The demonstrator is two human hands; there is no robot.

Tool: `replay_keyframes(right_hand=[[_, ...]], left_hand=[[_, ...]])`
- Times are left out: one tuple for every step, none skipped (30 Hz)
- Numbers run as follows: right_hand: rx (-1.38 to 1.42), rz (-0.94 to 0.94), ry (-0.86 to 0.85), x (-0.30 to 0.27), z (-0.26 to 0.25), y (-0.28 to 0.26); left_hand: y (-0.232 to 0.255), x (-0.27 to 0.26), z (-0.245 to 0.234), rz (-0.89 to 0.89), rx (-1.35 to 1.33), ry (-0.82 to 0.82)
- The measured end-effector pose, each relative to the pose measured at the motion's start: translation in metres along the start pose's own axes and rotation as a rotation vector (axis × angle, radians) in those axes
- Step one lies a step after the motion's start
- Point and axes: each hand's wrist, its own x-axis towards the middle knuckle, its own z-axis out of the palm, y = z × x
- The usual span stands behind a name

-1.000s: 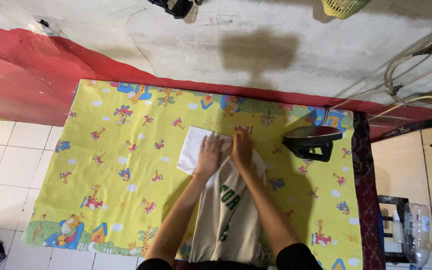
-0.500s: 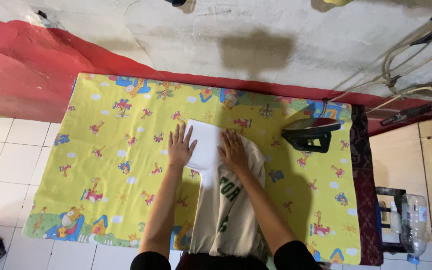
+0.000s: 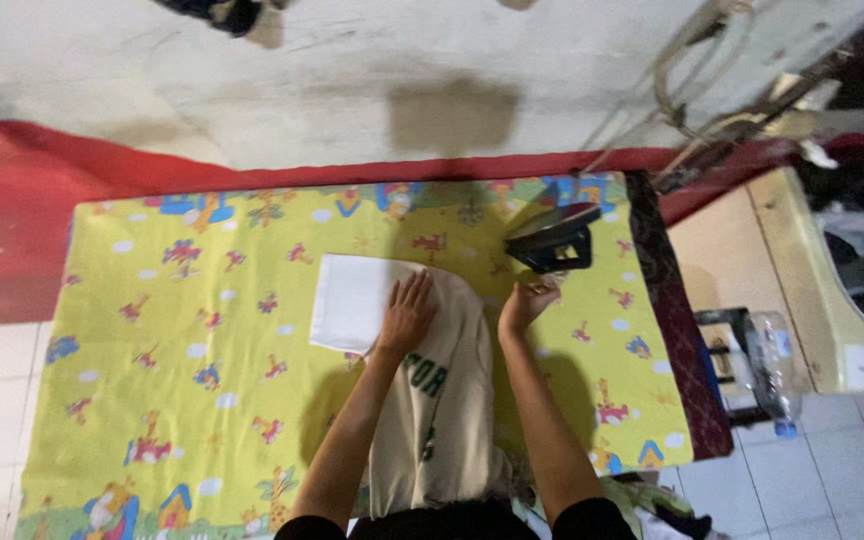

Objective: The person irons a white graphic t-shirt on a yellow patterned ironing board, moving the iron across various sections of the garment and smoothing it with their hands.

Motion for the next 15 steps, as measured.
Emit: replay_keyframes(right_hand=[[0.04, -0.01, 0.076, 0.011, -0.005, -0.002], [0.081, -0.022, 0.151, 0.025, -0.011, -0.005], [0.126, -0.033, 0.225, 0.039, -0.014, -0.008], [0.082, 0.003, 0.188, 0.051, -0.021, -0.011], [0.055, 0.042, 0.147, 0.065, -0.024, -0.013], [0.036, 0.072, 0.095, 0.078, -0.025, -0.014], [0.06, 0.087, 0.023, 0.088, -0.029, -0.015], [0.094, 0.101, -0.059, 0.096, -0.031, -0.014], [0.122, 0.12, -0.142, 0.103, -0.033, -0.013], [0.109, 0.126, -0.164, 0.106, -0.037, -0.012], [0.091, 0.138, -0.185, 0.109, -0.04, -0.011], [0.066, 0.144, -0.196, 0.11, -0.042, -0.01], [0.086, 0.174, -0.225, 0.109, -0.044, -0.01], [0.105, 0.204, -0.254, 0.107, -0.047, -0.01], [0.125, 0.233, -0.284, 0.107, -0.046, -0.01]], left_hand=[[0.009, 0.006, 0.006, 0.006, -0.027, -0.007], [0.018, 0.012, 0.01, 0.011, -0.053, -0.013], [0.025, 0.017, 0.011, 0.014, -0.003, -0.04], [0.031, 0.019, 0.01, 0.017, 0.047, -0.065], [0.036, 0.022, 0.008, 0.014, 0.099, -0.085], [0.04, 0.024, 0.004, 0.028, 0.119, -0.076], [0.043, 0.023, 0.0, 0.037, 0.139, -0.07], [0.046, 0.022, -0.004, 0.047, 0.158, -0.064], [0.049, 0.021, -0.006, 0.027, 0.152, -0.079], [0.051, 0.02, -0.008, 0.008, 0.146, -0.094], [0.052, 0.021, -0.01, -0.014, 0.142, -0.106], [0.052, 0.021, -0.01, -0.011, 0.141, -0.108], [0.051, 0.021, -0.009, -0.011, 0.14, -0.11], [0.049, 0.02, -0.006, -0.011, 0.139, -0.112], [0.047, 0.02, -0.002, -0.007, 0.139, -0.116]])
